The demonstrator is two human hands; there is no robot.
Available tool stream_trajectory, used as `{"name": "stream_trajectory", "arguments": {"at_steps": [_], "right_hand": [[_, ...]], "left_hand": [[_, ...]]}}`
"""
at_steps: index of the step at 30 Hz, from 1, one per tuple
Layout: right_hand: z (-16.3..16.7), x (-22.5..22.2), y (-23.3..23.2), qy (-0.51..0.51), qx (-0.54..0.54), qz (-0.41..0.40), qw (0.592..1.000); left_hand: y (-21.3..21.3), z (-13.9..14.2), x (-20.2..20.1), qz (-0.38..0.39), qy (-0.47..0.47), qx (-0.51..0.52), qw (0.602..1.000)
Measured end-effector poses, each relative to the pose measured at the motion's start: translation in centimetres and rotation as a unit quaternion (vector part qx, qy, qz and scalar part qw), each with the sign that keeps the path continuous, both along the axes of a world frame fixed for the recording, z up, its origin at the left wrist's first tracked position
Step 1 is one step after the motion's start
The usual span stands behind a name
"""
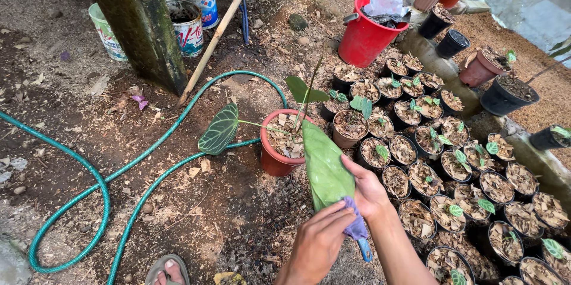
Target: The person wipes the leaves of a potted plant using a purple cloth dipped in a white liquid from a blue scoop. They clean each leaf one at a time, turning the leaves over to wipe both sides, and repeatedly dip the cloth into the liquid throughout the process.
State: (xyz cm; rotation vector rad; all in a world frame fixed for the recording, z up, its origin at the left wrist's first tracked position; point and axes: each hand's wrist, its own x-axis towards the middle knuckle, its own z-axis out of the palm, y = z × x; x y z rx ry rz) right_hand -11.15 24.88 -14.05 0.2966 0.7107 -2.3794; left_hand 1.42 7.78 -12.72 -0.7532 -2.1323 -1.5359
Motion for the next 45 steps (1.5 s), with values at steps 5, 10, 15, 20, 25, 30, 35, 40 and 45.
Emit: {"name": "stream_trajectory", "arguments": {"at_steps": [5, 10, 15, 20, 25, 30, 35, 40, 45], "right_hand": [[0.6, -0.3, 0.5, 0.014, -0.025, -0.001, 1.0], [0.8, 0.3, -0.3, 0.034, -0.01, -0.017, 0.999], [0.6, 0.1, -0.6, 0.026, -0.048, -0.008, 0.998], [0.2, 0.4, -0.4, 0.007, -0.032, 0.0, 0.999], [0.8, 0.3, -0.5, 0.012, -0.033, -0.001, 0.999], [1.0, 0.2, -0.8, 0.022, -0.02, -0.006, 1.0], [0.2, 0.5, -1.4, 0.055, 0.007, -0.01, 0.998], [-0.6, 0.6, -1.9, 0.028, -0.015, -0.029, 0.999], [-0.5, 0.5, -1.4, 0.025, 0.092, -0.039, 0.995]], "left_hand": [[-1.1, 0.2, -1.0, -0.006, -0.206, 0.123, 0.971], [-0.3, 0.1, -4.5, 0.143, -0.081, 0.112, 0.98], [0.8, -0.3, -3.3, 0.073, -0.002, 0.018, 0.997], [0.1, -0.6, -0.7, 0.024, 0.042, -0.02, 0.999], [-0.5, -0.4, 0.6, -0.08, -0.025, 0.003, 0.996], [-0.4, 0.1, 0.2, -0.05, -0.065, 0.078, 0.994], [-0.5, 0.2, -2.3, 0.117, -0.078, 0.155, 0.978], [0.5, -0.1, -4.2, 0.129, -0.026, 0.076, 0.988], [0.4, -0.4, -2.1, 0.033, -0.04, 0.043, 0.998]]}}
